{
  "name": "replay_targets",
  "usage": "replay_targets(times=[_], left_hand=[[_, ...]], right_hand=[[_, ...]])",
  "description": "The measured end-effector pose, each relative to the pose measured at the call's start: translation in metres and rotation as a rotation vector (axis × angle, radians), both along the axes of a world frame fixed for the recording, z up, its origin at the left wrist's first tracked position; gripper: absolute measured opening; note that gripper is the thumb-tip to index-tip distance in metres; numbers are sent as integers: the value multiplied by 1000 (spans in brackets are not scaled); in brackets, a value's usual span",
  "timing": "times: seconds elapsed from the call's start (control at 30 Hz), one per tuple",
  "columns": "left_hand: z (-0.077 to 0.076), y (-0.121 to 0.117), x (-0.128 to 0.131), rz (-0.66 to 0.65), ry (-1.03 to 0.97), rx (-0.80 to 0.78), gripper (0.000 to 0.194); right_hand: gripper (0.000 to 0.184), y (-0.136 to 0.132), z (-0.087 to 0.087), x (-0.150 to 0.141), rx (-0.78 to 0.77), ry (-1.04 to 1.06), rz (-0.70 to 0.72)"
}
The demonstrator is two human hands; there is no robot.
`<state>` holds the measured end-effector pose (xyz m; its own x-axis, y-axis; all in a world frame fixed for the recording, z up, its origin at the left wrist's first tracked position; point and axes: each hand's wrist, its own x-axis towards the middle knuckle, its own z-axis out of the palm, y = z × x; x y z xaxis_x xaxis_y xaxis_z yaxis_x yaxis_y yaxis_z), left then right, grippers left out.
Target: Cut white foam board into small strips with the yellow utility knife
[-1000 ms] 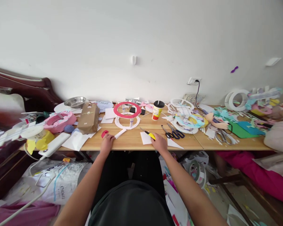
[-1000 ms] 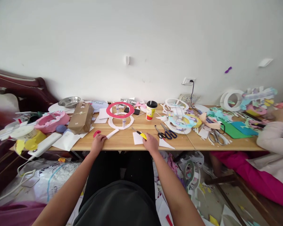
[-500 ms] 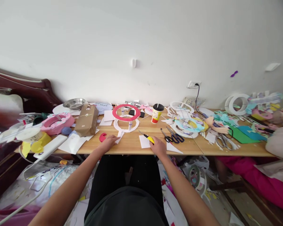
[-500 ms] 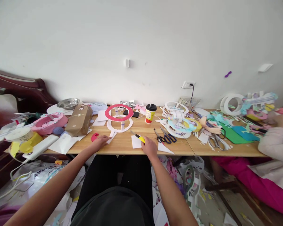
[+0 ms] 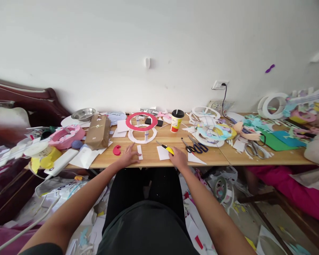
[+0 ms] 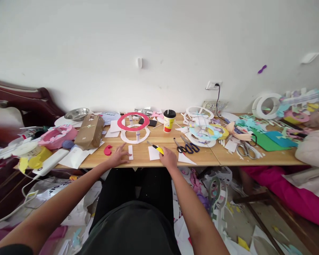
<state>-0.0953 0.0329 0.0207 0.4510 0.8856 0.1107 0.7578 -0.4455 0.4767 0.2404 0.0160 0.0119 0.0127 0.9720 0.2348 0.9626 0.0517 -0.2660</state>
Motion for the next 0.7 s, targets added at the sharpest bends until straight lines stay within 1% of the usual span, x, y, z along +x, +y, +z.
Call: replay_targets(times=[0.1, 0.2, 0.33, 0.4, 0.5, 0.57, 0.63, 0.7], left_hand=[[1, 8, -2, -59, 53, -49, 45], [3, 19, 0, -121, 64, -70, 45], [4, 28, 2, -110, 70, -71, 47], [4, 28, 3, -91, 73, -69, 57], [4, 26, 4, -49, 80, -63, 78], [3, 27, 5, -35, 91, -68, 88], [3, 29, 6, -36, 101, -81, 91], [3, 32, 7, -44, 102, -96, 91]], right_hand=[[30, 1, -1, 1, 1, 7, 6], [29, 2, -3, 3, 2, 11, 17], [30, 3, -5, 4, 1, 17, 15], [30, 4, -6, 4, 1, 21, 9], [30, 4, -6, 4, 1, 30, 3], [31, 4, -5, 5, -1, 40, 0], [32, 4, -5, 5, -5, 54, -3], [32, 4, -5, 5, -3, 73, -2]])
